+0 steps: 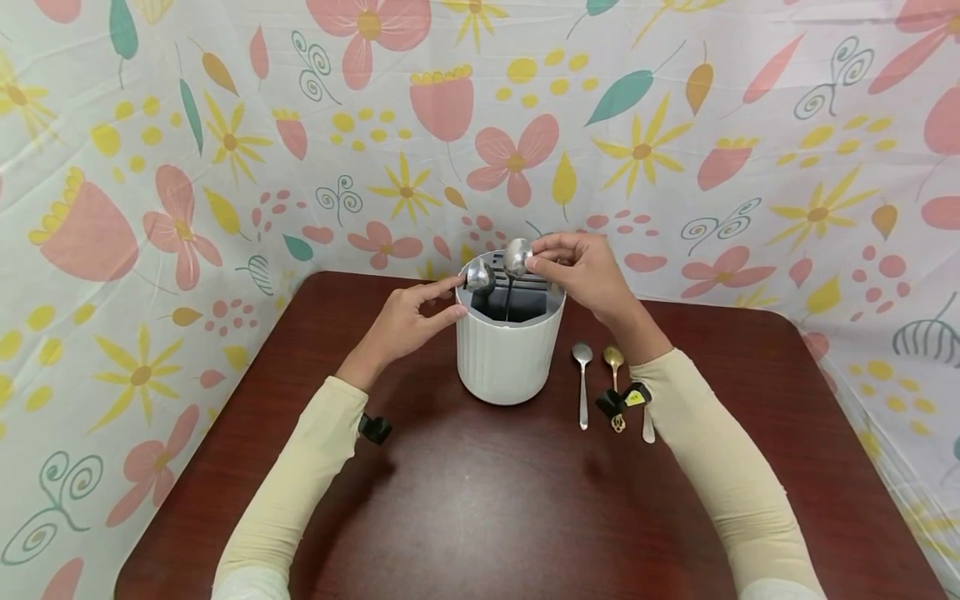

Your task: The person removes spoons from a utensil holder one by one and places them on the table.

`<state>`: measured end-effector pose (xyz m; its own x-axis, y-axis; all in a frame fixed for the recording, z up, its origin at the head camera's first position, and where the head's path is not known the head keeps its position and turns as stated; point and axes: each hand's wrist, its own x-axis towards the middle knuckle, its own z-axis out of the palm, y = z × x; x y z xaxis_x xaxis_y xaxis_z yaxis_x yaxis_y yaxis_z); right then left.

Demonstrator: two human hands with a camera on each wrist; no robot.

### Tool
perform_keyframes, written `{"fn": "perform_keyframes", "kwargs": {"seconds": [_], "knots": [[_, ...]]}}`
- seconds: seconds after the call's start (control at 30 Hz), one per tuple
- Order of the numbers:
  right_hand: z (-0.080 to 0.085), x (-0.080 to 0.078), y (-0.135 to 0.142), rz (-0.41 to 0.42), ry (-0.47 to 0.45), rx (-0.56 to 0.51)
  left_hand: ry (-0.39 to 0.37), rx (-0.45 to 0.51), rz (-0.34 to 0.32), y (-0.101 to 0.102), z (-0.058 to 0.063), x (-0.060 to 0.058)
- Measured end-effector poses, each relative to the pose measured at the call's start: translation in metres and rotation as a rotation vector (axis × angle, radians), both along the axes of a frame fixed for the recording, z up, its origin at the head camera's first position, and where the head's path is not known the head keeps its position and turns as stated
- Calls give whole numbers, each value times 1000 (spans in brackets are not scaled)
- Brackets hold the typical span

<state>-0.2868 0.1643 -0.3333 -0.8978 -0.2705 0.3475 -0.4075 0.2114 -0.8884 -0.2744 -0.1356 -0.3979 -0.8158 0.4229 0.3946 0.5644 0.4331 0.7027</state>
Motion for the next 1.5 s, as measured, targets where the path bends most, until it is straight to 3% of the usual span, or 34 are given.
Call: {"fn": "perform_keyframes", "kwargs": {"seconds": [0.3,0.83,1.07,1.5], "knots": [[9,4,-4,18,2,-25,3,1,-11,-1,-1,-1],[23,12,-5,62,105,-62,9,-8,-9,0,1,-1],[37,17,-7,47,96,-84,-2,-12,-5,0,2,1],[68,19,2,39,167,-147,8,-3,0,0,1,1]]}}
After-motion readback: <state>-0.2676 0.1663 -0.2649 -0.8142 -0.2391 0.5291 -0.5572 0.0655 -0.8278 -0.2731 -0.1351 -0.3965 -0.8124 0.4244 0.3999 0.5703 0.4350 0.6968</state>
